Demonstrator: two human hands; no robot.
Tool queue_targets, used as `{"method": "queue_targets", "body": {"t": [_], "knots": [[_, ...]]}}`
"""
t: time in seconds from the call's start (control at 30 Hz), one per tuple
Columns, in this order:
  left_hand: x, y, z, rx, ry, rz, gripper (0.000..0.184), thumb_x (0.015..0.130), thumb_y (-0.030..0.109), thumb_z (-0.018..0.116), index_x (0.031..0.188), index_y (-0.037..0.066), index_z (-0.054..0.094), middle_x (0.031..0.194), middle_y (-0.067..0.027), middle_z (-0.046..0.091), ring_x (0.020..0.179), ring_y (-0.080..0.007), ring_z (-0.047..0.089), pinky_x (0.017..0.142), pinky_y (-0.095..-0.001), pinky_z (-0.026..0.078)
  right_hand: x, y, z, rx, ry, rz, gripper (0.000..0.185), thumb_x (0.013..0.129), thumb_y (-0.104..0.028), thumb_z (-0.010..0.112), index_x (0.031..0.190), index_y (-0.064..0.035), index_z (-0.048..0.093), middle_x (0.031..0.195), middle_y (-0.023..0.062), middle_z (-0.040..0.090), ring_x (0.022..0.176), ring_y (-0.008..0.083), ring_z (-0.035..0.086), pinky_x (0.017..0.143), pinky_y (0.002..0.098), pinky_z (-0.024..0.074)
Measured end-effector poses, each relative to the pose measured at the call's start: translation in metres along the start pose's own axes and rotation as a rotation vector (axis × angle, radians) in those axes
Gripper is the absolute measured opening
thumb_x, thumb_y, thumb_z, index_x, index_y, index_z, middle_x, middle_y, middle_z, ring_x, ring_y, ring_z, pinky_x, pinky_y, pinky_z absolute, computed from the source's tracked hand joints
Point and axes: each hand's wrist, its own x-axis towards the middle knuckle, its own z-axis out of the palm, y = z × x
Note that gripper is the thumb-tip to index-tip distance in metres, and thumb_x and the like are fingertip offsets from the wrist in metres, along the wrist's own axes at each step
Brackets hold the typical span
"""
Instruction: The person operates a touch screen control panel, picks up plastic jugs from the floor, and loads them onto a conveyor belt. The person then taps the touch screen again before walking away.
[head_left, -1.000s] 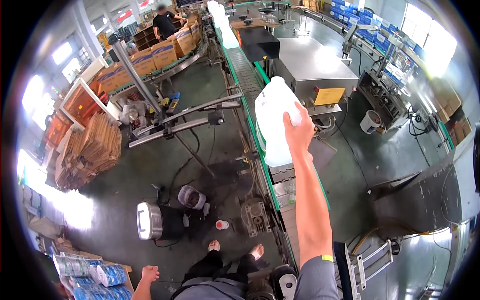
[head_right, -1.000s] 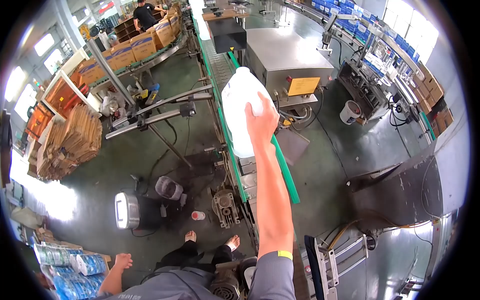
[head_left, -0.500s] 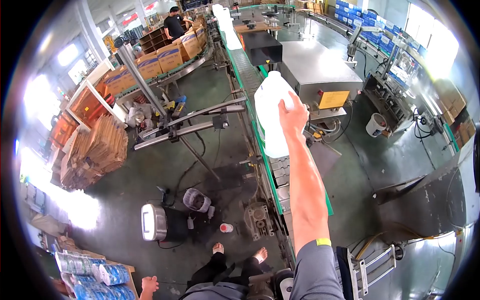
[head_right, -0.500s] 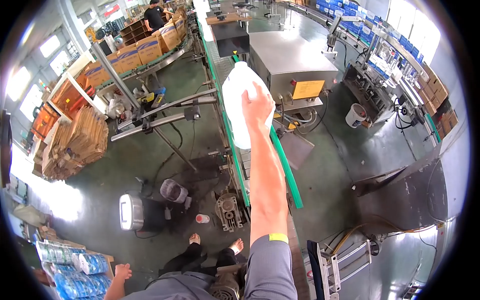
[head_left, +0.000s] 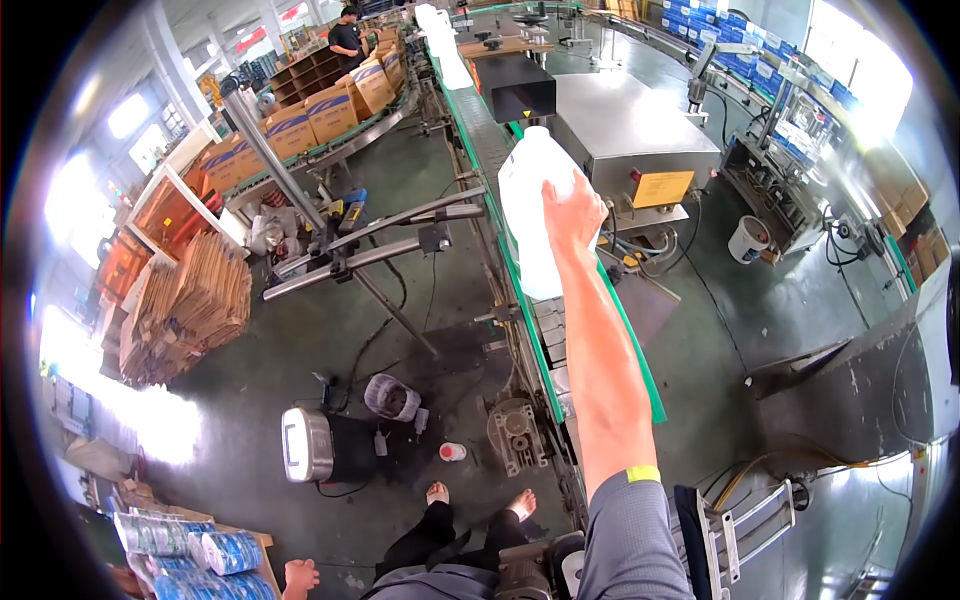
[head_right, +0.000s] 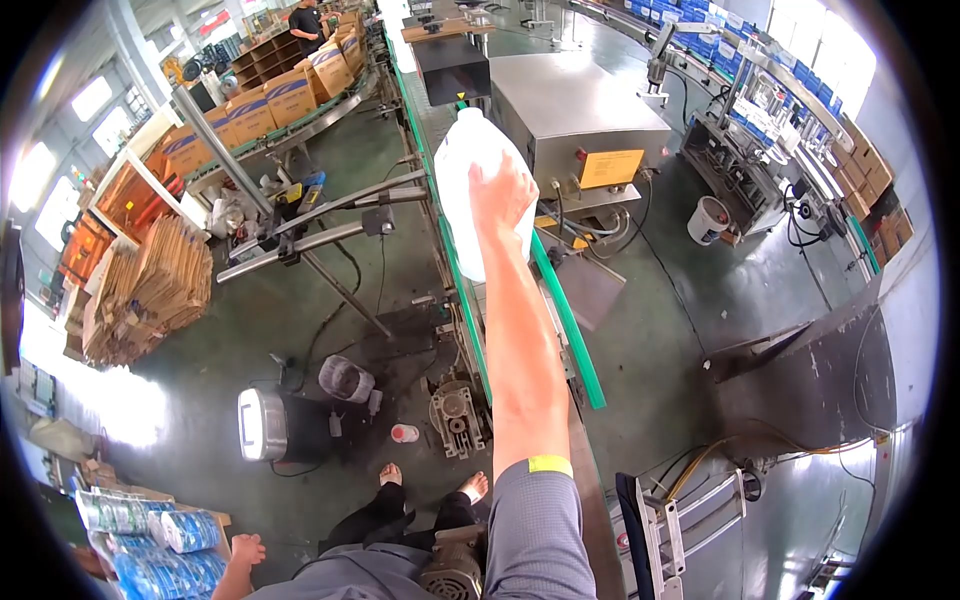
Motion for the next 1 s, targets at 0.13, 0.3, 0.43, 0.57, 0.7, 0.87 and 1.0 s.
{"method": "queue_targets", "body": {"t": [0.13,0.3,0.43,0.57,0.7,0.87,1.0], "knots": [[0.054,-0.017,0.0,0.055,-0.072,0.046,0.022,0.099,0.021,0.061,0.094,0.001,0.067,0.078,-0.0115,0.073,0.053,-0.0213,0.069,0.043,-0.0319,0.052,-0.04,-0.02,-0.021,-0.067,0.179,-0.072,0.074,0.086,-0.04,0.078,0.141,0.0035,0.055,0.138,0.0253,0.062,0.137,0.0423,0.051,0.122,0.0604,0.0229],[0.06,0.024,0.001,0.029,-0.165,0.021,0.016,0.096,0.015,0.062,0.087,0.004,0.067,0.069,-0.008,0.068,0.047,-0.0179,0.061,0.04,-0.0322,0.047,-0.151,-0.025,-0.072,0.153,-0.069,-0.506,0.065,0.088,-0.04,0.076,0.136,0.0006,0.06,0.14,0.0215,0.061,0.142,0.0448,0.045,0.123,0.0637,0.021],[0.059,0.086,-0.008,-0.117,-0.157,0.203,0.019,0.098,0.01,0.06,0.08,0.006,0.068,0.067,-0.0067,0.064,0.051,-0.0166,0.06,0.044,-0.0342,0.049,-0.217,-0.017,-0.122,0.105,-0.42,-0.398,0.049,0.088,-0.035,0.078,0.125,-0.0051,0.069,0.137,0.0145,0.066,0.14,0.0365,0.051,0.123,0.0572,0.0267],[0.071,0.143,-0.013,0.07,-0.046,0.654,0.03,0.1,0.027,0.061,0.081,0.006,0.069,0.064,-0.0036,0.067,0.057,-0.0135,0.065,0.059,-0.0335,0.052,-0.255,-0.018,-0.187,0.024,-0.664,-0.286,0.038,0.087,-0.027,0.077,0.117,-0.0033,0.073,0.12,0.0166,0.074,0.121,0.0361,0.065,0.114,0.048,0.0433],[0.081,0.174,-0.019,-0.015,-0.108,0.729,0.02,0.097,0.024,0.069,0.104,0.006,0.072,0.089,-0.0063,0.076,0.078,-0.0178,0.072,0.076,-0.0342,0.056,-0.306,-0.07,-0.263,-0.127,-0.755,-0.019,0.034,0.09,-0.024,0.076,0.118,-0.0046,0.074,0.116,0.0159,0.075,0.115,0.0374,0.068,0.112,0.0473,0.0458],[0.142,0.127,-0.032,-0.014,-0.149,0.691,0.021,0.096,0.029,0.067,0.104,0.011,0.075,0.098,-0.0099,0.077,0.095,-0.0246,0.075,0.086,-0.0389,0.057,-0.424,-0.167,-0.298,0.029,-0.446,0.307,0.023,0.094,-0.003,0.065,0.115,0.0047,0.072,0.109,0.0136,0.076,0.106,0.0223,0.07,0.1,0.0368,0.0513],[0.22,0.02,-0.034,-0.13,-0.187,0.297,0.03,0.096,0.033,0.065,0.102,0.006,0.074,0.092,-0.0085,0.077,0.081,-0.0239,0.074,0.079,-0.0385,0.057,-0.532,-0.231,-0.237,0.125,-0.57,0.392,0.019,0.098,-0.001,0.062,0.113,0.0043,0.072,0.105,0.0129,0.076,0.098,0.0202,0.071,0.091,0.0331,0.0545]]}}
